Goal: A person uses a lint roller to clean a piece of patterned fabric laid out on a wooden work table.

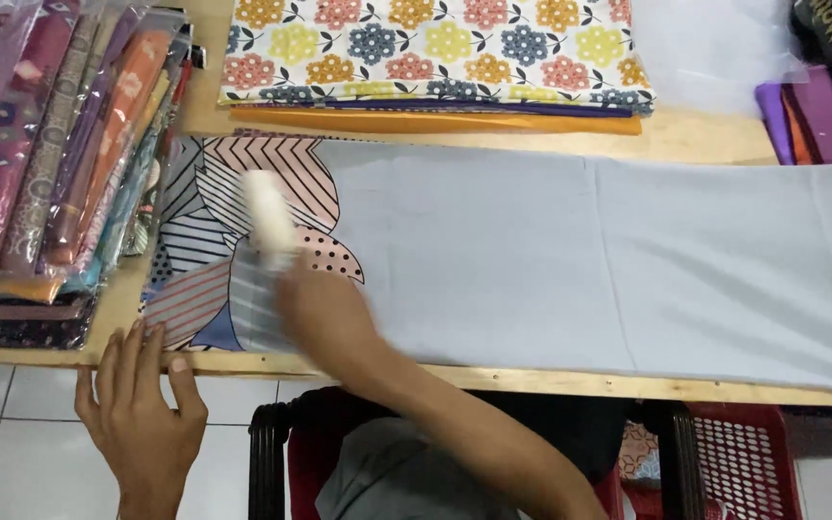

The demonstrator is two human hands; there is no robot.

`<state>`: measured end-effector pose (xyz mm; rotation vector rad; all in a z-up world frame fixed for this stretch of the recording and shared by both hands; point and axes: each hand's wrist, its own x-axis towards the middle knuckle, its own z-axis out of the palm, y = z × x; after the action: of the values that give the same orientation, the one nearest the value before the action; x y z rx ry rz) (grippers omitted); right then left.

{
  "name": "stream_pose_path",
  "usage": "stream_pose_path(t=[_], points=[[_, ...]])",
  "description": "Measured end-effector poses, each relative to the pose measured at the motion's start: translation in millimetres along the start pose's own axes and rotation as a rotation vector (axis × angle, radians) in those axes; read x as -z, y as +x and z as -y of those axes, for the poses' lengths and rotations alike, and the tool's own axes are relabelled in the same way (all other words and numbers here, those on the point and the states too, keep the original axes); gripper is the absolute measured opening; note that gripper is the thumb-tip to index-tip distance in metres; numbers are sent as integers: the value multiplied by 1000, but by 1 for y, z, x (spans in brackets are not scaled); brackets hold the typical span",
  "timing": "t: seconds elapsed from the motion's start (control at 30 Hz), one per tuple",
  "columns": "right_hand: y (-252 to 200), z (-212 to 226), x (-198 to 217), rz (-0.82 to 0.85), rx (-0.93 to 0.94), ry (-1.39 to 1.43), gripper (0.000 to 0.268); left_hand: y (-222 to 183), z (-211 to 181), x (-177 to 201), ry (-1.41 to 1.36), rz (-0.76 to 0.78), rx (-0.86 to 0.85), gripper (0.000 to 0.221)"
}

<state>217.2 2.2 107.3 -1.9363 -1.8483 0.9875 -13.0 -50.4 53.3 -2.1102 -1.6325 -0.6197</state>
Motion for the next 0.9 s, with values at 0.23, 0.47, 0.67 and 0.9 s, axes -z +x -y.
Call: stream_pose_path(t=[0.23,0.47,0.67,0.9], points=[[-175,-127,97,-255,-782,375,24,13,6,-23,-108,-139,56,23],[-188,-170,86,-341,-950,-186,38,25,13,-27,-130,-53,107,18],[-83,-86,-6,-10,-555,-238,38,16,10,-7,-239,36,129,19],[-55,66,-149,-277,217,-338,23,6,13,16,-409,21,151,35]])
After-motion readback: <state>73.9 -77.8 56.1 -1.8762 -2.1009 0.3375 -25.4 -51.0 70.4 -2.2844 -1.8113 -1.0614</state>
